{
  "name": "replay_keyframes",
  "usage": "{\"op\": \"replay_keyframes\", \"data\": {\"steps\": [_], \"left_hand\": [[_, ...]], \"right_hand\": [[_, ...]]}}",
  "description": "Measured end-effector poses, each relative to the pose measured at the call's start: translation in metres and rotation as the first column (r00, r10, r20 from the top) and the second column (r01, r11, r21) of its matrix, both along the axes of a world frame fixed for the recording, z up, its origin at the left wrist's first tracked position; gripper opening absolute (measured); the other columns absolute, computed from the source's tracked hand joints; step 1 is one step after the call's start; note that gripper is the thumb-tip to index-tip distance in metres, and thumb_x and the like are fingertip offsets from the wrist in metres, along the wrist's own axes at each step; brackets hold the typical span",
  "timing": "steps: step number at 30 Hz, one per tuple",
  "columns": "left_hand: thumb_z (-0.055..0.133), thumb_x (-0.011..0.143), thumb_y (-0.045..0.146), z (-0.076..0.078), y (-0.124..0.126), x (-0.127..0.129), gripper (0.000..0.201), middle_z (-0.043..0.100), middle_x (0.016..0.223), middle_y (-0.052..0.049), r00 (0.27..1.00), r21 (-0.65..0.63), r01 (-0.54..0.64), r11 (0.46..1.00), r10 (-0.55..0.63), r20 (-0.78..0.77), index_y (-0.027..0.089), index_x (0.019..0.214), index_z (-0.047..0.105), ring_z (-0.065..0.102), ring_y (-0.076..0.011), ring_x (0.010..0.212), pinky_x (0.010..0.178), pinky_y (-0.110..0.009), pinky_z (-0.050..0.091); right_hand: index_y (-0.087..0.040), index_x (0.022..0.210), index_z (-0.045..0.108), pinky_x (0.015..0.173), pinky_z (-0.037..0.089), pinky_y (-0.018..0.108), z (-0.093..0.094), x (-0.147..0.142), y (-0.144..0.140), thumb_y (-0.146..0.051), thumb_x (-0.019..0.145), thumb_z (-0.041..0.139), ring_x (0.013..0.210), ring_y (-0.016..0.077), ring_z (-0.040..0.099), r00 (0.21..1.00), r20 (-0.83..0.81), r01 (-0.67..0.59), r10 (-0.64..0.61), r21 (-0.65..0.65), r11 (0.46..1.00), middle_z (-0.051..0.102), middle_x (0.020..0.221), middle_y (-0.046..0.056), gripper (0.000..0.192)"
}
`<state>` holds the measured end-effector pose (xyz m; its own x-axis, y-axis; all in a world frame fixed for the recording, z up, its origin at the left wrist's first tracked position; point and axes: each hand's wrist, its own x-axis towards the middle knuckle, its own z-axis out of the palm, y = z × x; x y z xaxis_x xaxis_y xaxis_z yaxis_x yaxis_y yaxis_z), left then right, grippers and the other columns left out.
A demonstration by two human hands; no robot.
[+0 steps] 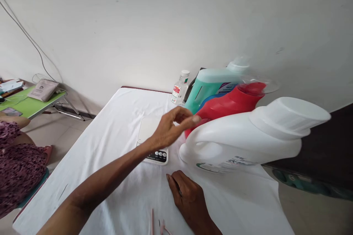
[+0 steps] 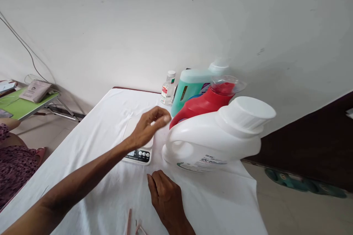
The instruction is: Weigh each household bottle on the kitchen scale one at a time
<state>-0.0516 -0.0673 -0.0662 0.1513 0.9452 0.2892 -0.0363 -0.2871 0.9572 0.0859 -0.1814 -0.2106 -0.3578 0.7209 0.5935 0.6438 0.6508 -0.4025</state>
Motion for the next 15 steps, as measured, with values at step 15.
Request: {"op": "replay_keyframes", "data": {"steps": [15], "left_hand": [[0.086, 0.071, 0.070, -0.015, 0.079, 0.038, 0.055, 0.065, 0.083, -0.004, 0.966, -0.101, 0.154, 0.983, -0.171, -0.192, 0.022, 0.082, 0.063, 0.059, -0.0194, 0.075, 0.069, -0.035, 0.047]], "right_hand": [[-0.025, 0.074, 0.046, 0.051, 0.037, 0.024, 0.000, 0.005, 0.002, -0.022, 0.112, 0.046, 0.048, 0.0098, 0.045, 1.000, -0.006, -0.029, 0.029, -0.076, 0.997, 0.050, 0.065, -0.004, 0.038]]}}
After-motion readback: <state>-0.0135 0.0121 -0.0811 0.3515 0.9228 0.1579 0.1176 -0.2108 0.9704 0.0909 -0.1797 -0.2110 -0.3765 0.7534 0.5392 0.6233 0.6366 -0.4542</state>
